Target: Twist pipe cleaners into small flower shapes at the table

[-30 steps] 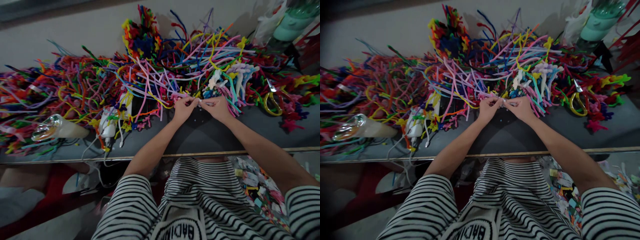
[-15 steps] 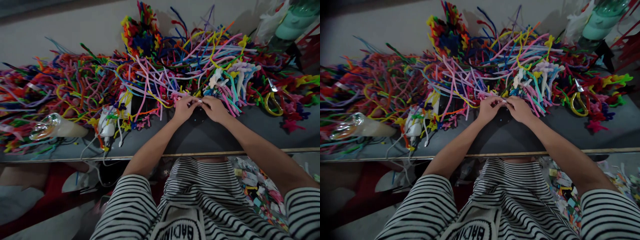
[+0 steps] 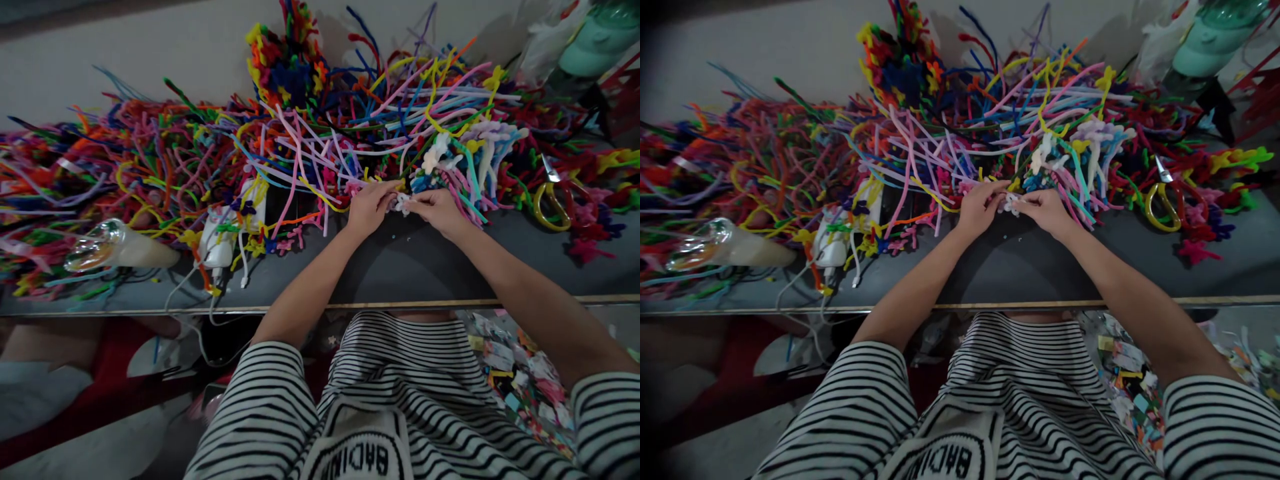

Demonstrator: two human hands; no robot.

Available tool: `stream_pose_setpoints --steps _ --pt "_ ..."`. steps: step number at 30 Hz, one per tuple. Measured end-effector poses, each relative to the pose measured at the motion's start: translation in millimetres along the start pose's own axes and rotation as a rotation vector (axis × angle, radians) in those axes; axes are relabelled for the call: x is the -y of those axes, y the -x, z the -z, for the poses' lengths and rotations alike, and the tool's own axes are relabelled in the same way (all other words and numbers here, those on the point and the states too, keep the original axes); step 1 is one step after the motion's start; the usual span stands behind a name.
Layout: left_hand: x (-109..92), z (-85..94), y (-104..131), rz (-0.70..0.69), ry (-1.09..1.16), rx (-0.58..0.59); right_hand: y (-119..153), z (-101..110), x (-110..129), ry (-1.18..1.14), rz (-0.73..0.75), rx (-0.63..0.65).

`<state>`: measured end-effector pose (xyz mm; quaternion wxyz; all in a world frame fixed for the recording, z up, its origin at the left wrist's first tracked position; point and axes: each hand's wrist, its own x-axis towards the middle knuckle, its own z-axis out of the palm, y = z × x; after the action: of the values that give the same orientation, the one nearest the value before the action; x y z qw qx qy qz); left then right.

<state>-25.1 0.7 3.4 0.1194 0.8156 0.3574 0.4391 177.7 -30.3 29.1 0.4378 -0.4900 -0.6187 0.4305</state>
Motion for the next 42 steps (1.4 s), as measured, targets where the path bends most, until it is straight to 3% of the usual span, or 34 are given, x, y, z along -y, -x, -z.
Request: stream_pose_setpoints --steps 5,10,15,22,27,31,37,42 --pt "0 9.9 0 -0.289 -0.152 0.060 -4 8 -3 -0.048 -0.060 0.229" --pt "-2 21.2 -1 -0.362 -0.206 0.095 -7 18 -7 -0.085 -0.086 0.344" --pt "-8 30.6 -4 -0.207 -0.039 0.223 -8 19 -7 -0.044 -0.083 0.332" --pt "-20 23.2 -4 -0.251 -0.161 0.297 -4 15 -2 0.168 0.082 0.231" --pt "-27 11.0 -1 -0.054 -0.095 0.155 6 10 9 0.406 0.264 0.061" --pt "-30 4.8 -1 0.191 0.124 0.053 8 6 10 0.410 0.287 -0.039" --pt "-24 5.2 -4 0.292 0.383 0.044 6 6 6 0.139 0.139 0.042" --pt "-18 -5.2 -3 0.381 0.558 -0.010 2 4 4 0.098 0.135 0.048"
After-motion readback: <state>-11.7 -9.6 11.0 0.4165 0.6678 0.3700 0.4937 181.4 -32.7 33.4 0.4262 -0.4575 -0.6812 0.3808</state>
